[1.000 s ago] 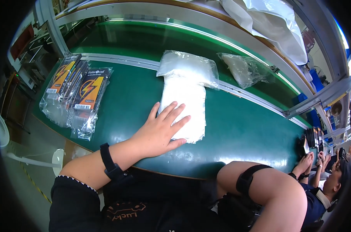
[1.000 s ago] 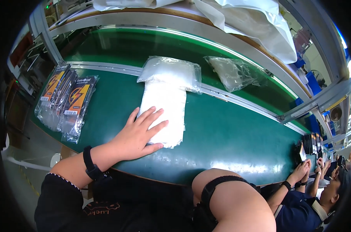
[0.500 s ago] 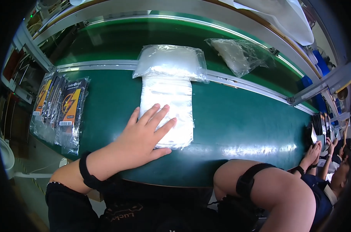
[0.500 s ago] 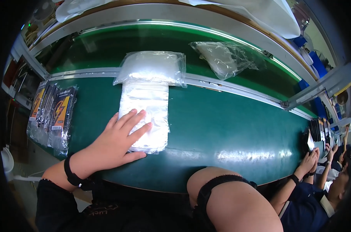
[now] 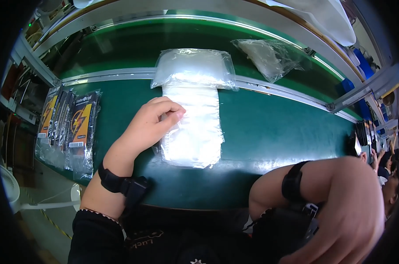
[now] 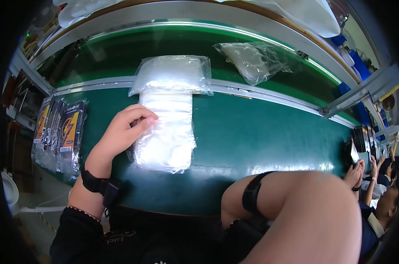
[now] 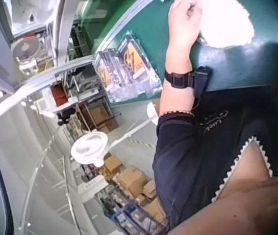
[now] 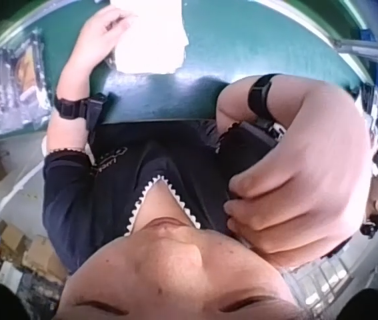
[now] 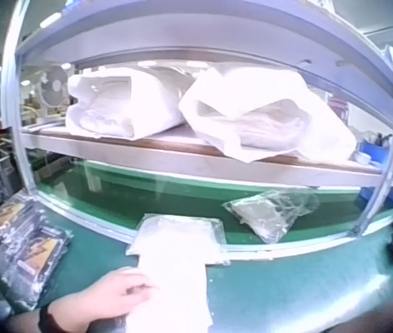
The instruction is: Packaging battery products into individual plastic bags and bundling them.
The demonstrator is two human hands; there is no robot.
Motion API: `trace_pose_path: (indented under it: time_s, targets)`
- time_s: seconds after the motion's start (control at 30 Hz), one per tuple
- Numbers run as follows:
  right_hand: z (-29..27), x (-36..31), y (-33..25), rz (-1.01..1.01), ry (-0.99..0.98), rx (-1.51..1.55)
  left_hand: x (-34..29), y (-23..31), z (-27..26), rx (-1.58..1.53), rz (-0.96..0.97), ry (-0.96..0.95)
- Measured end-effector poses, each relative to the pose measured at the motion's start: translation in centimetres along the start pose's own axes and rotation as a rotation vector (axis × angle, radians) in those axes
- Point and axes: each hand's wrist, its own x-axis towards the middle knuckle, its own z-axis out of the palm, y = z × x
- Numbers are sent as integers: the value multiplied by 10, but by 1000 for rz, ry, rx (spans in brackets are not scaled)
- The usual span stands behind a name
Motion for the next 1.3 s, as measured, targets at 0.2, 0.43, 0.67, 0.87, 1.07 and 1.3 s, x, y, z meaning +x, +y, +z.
trace_pose_path:
  time_s: [0.2, 0.43, 0.67, 0.87, 1.07, 1.3]
  targets:
    - [5, -19, 12, 75, 299, -283, 1, -3, 9, -63, 47, 97]
    - [-36, -41, 12, 872, 469, -252, 2, 1, 11, 3, 130, 232]
    - [-33, -128, 99, 1892, 611, -325, -9, 7, -14, 55, 219, 269]
    - [-5, -232, 82, 990, 1594, 300, -21, 27, -36, -2, 97, -47]
    - [-3, -227, 96, 1099, 1593, 161, -32, 10, -31, 50, 61, -348]
    - [-5, -226, 94, 1163, 1626, 78, -28, 16, -23, 98, 75, -379]
